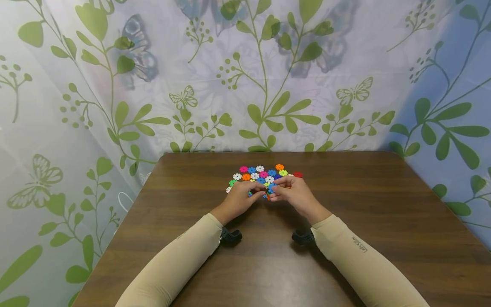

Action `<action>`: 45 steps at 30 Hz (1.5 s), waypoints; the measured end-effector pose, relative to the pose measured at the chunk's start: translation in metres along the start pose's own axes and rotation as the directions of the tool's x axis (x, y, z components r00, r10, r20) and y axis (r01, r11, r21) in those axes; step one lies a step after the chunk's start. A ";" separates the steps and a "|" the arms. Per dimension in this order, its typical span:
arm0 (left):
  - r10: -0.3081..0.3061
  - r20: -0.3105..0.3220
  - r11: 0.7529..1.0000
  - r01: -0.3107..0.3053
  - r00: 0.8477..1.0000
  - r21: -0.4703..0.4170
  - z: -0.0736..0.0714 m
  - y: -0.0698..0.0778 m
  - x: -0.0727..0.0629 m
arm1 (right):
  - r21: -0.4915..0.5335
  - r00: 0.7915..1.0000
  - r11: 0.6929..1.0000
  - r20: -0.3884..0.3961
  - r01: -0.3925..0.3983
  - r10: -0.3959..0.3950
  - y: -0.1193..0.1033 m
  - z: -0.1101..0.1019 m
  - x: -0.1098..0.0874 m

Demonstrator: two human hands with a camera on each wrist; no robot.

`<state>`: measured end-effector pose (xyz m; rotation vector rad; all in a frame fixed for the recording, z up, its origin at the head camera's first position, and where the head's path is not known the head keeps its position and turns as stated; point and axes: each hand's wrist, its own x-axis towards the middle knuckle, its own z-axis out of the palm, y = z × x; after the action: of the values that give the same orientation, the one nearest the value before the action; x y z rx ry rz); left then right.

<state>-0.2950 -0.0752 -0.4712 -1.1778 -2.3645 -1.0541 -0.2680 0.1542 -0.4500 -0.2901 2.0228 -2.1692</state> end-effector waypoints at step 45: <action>-0.178 -0.079 0.980 0.169 0.981 -0.108 0.000 -0.002 0.001 | -0.756 0.983 0.651 -0.163 -0.068 -0.086 0.009 -0.055 0.007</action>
<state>-0.2974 -0.0760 -0.4718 -0.9483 -2.4044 -1.2688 -0.2883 0.2047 -0.4627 -0.1850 2.9585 -1.2291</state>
